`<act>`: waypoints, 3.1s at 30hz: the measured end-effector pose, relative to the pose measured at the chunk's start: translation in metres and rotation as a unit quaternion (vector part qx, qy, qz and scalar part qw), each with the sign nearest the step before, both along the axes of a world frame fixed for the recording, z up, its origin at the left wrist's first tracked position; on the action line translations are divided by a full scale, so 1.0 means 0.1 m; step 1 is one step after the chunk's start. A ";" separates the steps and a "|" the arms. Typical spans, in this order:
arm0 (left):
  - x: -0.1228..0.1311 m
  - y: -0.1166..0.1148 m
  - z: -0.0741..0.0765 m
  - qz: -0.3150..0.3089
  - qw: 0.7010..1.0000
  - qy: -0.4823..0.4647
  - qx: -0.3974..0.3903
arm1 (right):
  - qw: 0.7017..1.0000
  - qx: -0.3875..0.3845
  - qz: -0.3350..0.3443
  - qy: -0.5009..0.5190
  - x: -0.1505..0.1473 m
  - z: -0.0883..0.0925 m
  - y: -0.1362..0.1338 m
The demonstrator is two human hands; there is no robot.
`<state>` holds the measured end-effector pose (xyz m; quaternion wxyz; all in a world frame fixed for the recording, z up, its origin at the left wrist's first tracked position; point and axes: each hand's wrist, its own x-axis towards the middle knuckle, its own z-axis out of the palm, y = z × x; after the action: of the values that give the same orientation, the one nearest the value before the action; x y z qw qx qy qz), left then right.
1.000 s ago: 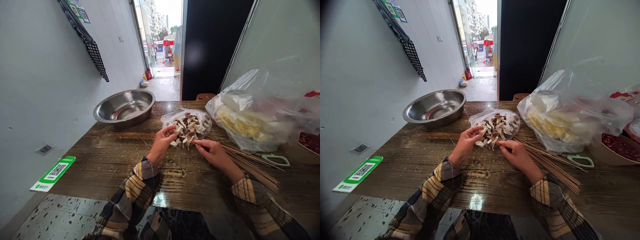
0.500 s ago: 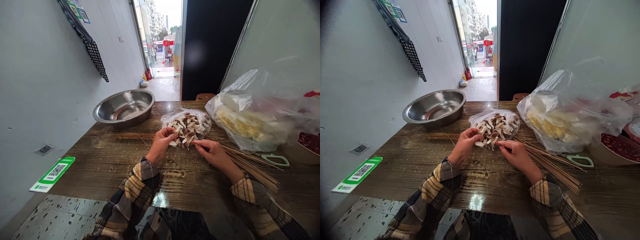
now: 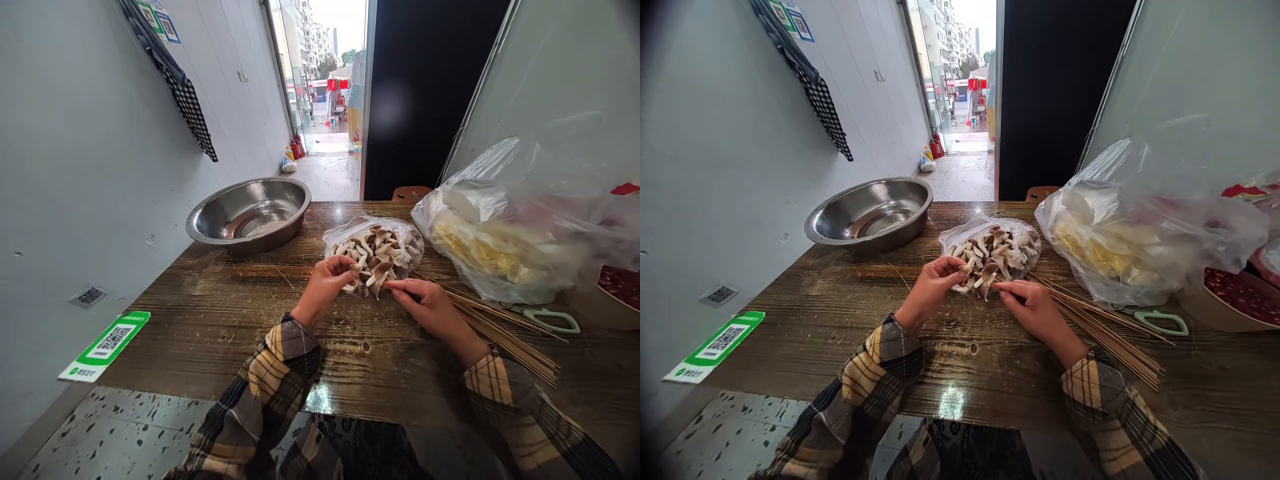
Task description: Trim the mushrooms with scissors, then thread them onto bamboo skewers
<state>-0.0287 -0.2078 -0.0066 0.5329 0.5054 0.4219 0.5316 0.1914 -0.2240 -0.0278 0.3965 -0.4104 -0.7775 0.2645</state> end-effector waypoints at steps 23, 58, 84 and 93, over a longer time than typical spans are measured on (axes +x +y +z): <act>-0.07 0.08 -0.08 0.097 0.947 0.277 0.127 | 0.979 -0.137 -0.085 0.123 0.11 0.10 -0.01; -0.17 0.07 0.04 0.048 0.995 -0.081 0.018 | 0.993 -0.093 -0.050 0.052 0.04 0.07 -0.03; -0.10 0.01 0.07 0.028 0.996 -0.089 -0.001 | 0.993 -0.109 -0.032 0.043 0.02 0.08 -0.05; -0.08 0.04 0.03 0.117 0.987 -0.101 0.039 | 0.996 -0.089 -0.006 0.027 -0.01 0.09 -0.07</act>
<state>-0.0364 -0.2038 -0.0033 0.4867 0.4166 0.4014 0.6545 0.1905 -0.2313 -0.0186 0.3802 -0.4417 -0.7374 0.3414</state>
